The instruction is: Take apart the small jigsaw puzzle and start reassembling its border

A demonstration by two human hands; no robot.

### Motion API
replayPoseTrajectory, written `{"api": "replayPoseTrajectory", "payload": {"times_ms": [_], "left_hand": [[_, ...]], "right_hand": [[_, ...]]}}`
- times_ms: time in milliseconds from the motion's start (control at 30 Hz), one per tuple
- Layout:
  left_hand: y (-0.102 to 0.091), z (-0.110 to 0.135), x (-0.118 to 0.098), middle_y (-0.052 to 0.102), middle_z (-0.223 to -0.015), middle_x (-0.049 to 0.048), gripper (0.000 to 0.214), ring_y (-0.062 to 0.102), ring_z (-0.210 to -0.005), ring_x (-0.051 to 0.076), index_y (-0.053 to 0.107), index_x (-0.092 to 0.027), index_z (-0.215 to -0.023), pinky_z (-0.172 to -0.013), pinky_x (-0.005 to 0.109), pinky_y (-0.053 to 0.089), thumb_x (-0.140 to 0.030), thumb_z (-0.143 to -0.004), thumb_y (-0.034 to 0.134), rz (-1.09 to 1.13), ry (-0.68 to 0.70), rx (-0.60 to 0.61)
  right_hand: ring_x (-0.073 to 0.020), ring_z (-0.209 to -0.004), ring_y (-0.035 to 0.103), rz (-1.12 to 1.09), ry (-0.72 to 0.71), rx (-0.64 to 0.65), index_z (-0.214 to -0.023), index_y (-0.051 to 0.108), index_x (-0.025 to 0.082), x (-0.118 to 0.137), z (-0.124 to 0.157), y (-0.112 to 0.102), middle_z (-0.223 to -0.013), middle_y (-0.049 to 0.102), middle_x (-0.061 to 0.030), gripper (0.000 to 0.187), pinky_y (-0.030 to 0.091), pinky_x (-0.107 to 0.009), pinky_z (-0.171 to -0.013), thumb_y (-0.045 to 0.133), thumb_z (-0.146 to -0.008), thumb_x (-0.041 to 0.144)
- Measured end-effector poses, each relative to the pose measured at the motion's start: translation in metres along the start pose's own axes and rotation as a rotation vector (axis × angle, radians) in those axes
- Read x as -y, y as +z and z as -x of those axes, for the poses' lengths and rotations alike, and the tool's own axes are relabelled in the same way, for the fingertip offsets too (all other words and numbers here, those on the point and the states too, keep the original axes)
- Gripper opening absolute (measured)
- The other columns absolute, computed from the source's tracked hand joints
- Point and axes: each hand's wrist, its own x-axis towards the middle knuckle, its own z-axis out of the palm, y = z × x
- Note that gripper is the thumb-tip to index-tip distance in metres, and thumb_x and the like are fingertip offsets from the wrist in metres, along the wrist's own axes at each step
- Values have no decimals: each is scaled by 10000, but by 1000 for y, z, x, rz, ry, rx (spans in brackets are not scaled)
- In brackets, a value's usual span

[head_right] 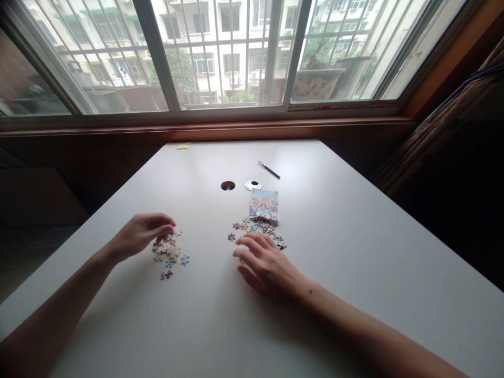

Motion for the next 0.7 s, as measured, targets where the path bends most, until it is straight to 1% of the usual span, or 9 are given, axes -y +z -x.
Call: {"api": "replayPoseTrajectory", "payload": {"times_ms": [67,100,200,267,333,433,533,633,700], "left_hand": [[18,3,-8,698,-783,64,323,635,-625,135,689,-120,-969,-565,243,529,-424,-861,713,258,-49,63],[28,5,-12,707,-833,79,320,657,-656,143,680,-119,-998,-592,253,547,-408,-865,715,359,-62,87],[56,13,-22,717,-950,108,318,703,-767,170,651,-131,-1101,-696,287,583,-346,-877,721,521,-70,179],[71,19,-28,719,-997,121,333,718,-858,197,631,-140,-1147,-780,320,590,-312,-877,725,572,-73,247],[82,24,-33,723,-1010,130,323,724,-900,220,631,-140,-1131,-819,349,589,-305,-872,731,605,-87,301],[93,28,-37,731,-922,120,289,734,-830,224,674,-122,-1051,-765,345,596,-336,-865,731,588,-112,365],[101,30,-39,725,-844,100,278,723,-761,196,710,-117,-1013,-720,309,585,-351,-863,729,545,-97,398],[107,33,-41,723,-773,77,280,696,-693,165,679,-136,-1048,-678,281,562,-351,-873,719,563,-79,414],[111,35,-41,722,-745,78,272,687,-672,159,665,-132,-1025,-668,276,552,-356,-877,714,569,-82,438]], "right_hand": [[-277,-1156,517,-44,-5,5,-1128,555,190,3,0,-1,-1181,610,-131,197,464,-481,-963,526,-933,184],[-267,-1123,527,-74,-4,5,-1112,552,191,5,-1,-1,-1146,619,-122,178,465,-468,-951,523,-937,182],[-224,-988,551,-177,6,-20,-1036,544,197,12,-2,-2,-1015,632,-90,97,478,-411,-884,511,-949,170],[-201,-909,552,-233,0,-40,-987,537,199,16,-3,-2,-940,628,-73,68,486,-374,-836,500,-953,153],[-190,-877,555,-262,-16,-49,-992,540,199,19,-3,-1,-917,627,-69,77,493,-352,-807,498,-956,145],[-192,-915,582,-280,-33,-64,-1123,553,198,21,-2,3,-991,636,-91,171,512,-335,-802,502,-965,156],[-188,-953,609,-311,-41,-82,-1226,542,201,23,0,6,-1053,640,-105,255,528,-314,-808,510,-975,169],[-170,-906,631,-358,-50,-84,-1203,564,198,27,-1,7,-1023,652,-100,222,541,-285,-781,510,-987,194],[-156,-854,637,-385,-56,-83,-1151,596,196,29,-2,7,-982,661,-89,183,541,-265,-749,500,-995,194]]}}
